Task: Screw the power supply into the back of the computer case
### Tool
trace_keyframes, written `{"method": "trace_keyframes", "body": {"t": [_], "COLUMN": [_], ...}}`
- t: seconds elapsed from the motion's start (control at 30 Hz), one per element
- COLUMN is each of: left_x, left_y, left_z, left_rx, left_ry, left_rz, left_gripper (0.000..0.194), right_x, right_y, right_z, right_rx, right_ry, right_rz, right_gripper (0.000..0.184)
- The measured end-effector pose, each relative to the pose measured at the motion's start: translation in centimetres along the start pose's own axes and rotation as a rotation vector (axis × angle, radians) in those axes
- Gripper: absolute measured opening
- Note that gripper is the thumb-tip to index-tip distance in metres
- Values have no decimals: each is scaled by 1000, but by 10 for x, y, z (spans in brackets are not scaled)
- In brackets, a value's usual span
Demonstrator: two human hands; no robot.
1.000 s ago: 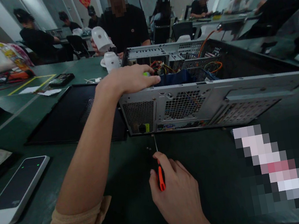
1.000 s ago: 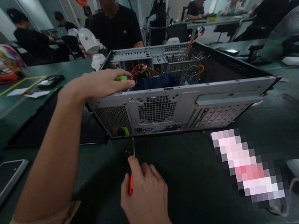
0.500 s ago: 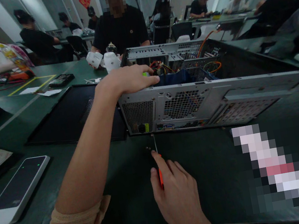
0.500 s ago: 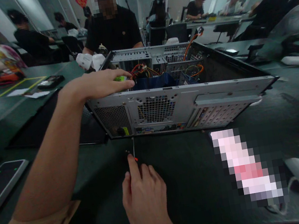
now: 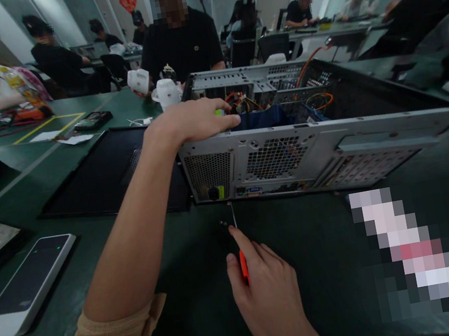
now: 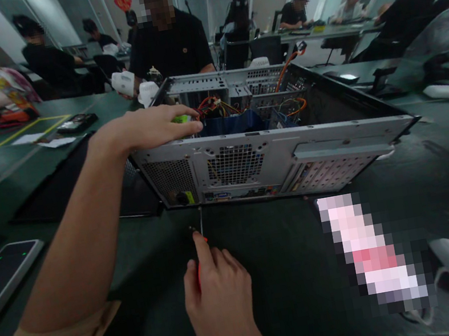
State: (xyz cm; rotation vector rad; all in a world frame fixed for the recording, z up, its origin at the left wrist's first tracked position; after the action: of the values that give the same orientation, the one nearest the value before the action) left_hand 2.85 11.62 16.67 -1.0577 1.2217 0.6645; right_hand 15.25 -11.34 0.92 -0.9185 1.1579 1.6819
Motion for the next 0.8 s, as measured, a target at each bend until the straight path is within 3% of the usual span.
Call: {"method": "trace_keyframes", "body": {"t": [0.37, 0.5, 0.67, 0.8], "left_x": [0, 3, 3, 9], "left_y": [-3, 4, 13, 18], "left_z": [-2, 1, 1, -17], "left_rx": [2, 61, 213, 162], "left_ry": [-7, -85, -175, -357], "left_rz": [-20, -94, -408, -846], "left_gripper": [75, 69, 43, 22], "right_x": [-3, -3, -2, -2], "right_y": [-8, -10, -14, -16], "right_z": [-12, -13, -16, -17], "right_rx": [43, 60, 112, 108], "right_ry": [80, 73, 68, 37], "right_rz": [170, 211, 262, 280], "right_gripper": [39, 39, 42, 39]}}
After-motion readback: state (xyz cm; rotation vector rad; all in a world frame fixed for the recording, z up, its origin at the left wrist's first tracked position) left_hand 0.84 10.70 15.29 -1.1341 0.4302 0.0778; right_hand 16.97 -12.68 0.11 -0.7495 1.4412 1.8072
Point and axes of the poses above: each hand's wrist, its own z-axis towards the middle knuckle, its own x-axis out of the palm, y = z × x, the point moved 1 cm from there along z, towards the middle knuckle, and after that the axes turned 10 degrees about -z, right-handed, at the moved point
